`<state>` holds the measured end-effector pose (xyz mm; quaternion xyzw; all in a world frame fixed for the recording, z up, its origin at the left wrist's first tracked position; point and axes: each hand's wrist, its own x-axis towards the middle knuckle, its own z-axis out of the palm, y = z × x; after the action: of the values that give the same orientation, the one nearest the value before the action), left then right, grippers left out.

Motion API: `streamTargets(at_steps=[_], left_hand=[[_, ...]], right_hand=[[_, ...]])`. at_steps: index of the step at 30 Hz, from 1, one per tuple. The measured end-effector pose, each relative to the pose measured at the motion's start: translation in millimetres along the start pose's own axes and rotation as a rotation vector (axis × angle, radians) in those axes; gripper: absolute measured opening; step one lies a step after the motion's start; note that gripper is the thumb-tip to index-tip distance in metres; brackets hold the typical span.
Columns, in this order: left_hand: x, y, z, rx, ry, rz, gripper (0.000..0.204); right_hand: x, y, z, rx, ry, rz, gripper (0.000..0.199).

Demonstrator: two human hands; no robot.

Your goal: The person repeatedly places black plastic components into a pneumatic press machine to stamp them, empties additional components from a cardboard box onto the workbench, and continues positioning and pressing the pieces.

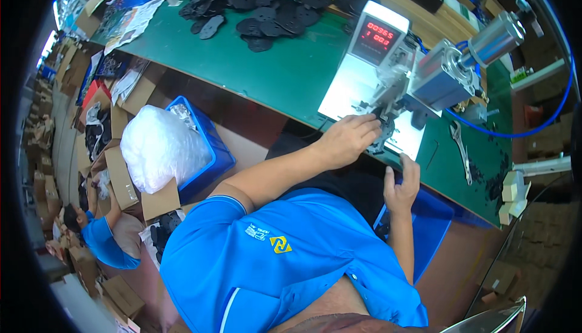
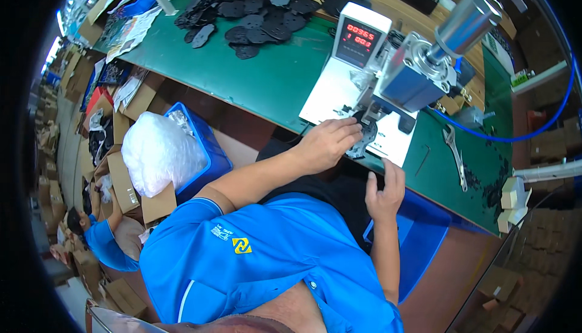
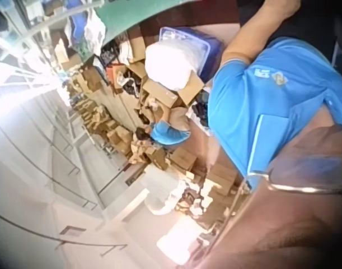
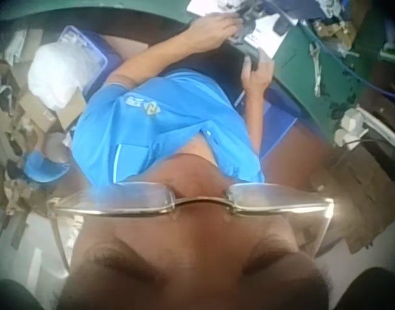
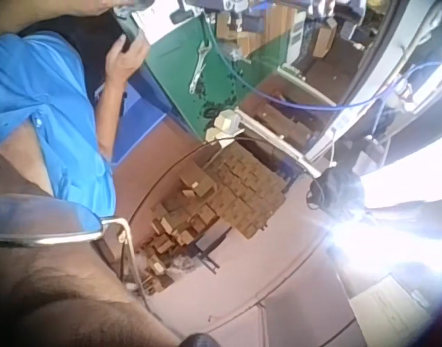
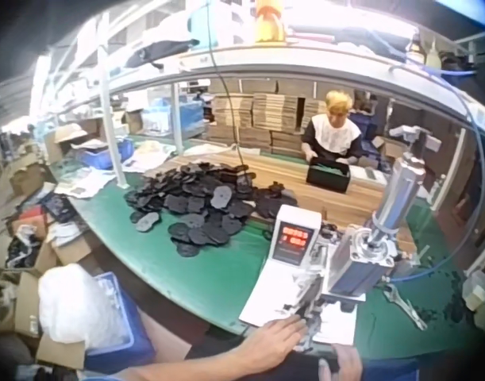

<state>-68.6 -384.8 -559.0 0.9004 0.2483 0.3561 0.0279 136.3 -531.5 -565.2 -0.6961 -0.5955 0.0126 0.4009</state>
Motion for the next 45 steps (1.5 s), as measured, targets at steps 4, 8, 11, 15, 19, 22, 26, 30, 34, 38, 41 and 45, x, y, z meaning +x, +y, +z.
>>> streamTargets(at_steps=[4, 8, 11, 15, 19, 22, 26, 30, 34, 38, 41, 45], left_hand=[[0, -4, -7, -0.031, -0.005, 0.002, 0.036], [0, -13, -25, -0.077, -0.090, 0.116, 0.044], [-2, -48, -49, -0.283, -0.048, -0.048, 0.055], [-13, -173, -51, 0.183, 0.223, -0.400, 0.056], [-40, -258, -72, 0.716, 0.226, -0.492, 0.048], [-34, -249, -85, 0.777, -0.109, -0.759, 0.044], [-52, -202, -72, 0.768, -0.081, -0.724, 0.038], [-64, -165, -74, 0.395, -0.047, -0.381, 0.025], [-84, -149, -78, 0.112, 0.090, -0.174, 0.023], [-84, -128, -82, 0.376, -0.070, -0.366, 0.039], [-80, -110, -90, 0.320, -0.095, -0.346, 0.046], [-93, -94, -93, 0.265, -0.138, -0.316, 0.052]], right_hand=[[44, -19, 22, 0.024, -0.013, -0.317, 0.051], [42, 5, 51, 0.052, 0.064, -0.315, 0.044], [41, 8, 58, 0.105, 0.097, -0.291, 0.041], [37, 5, 62, 0.157, 0.137, -0.250, 0.039], [43, 4, 64, 0.176, 0.129, -0.269, 0.039], [39, 7, 65, 0.171, 0.131, -0.246, 0.039], [36, 6, 66, 0.167, 0.134, -0.242, 0.040], [38, 7, 64, 0.152, 0.133, -0.242, 0.040], [39, 6, 64, 0.170, 0.118, -0.246, 0.041], [39, 6, 62, 0.169, 0.126, -0.248, 0.043], [38, 7, 62, 0.138, 0.134, -0.215, 0.045], [38, 5, 63, 0.172, 0.141, -0.241, 0.046]])
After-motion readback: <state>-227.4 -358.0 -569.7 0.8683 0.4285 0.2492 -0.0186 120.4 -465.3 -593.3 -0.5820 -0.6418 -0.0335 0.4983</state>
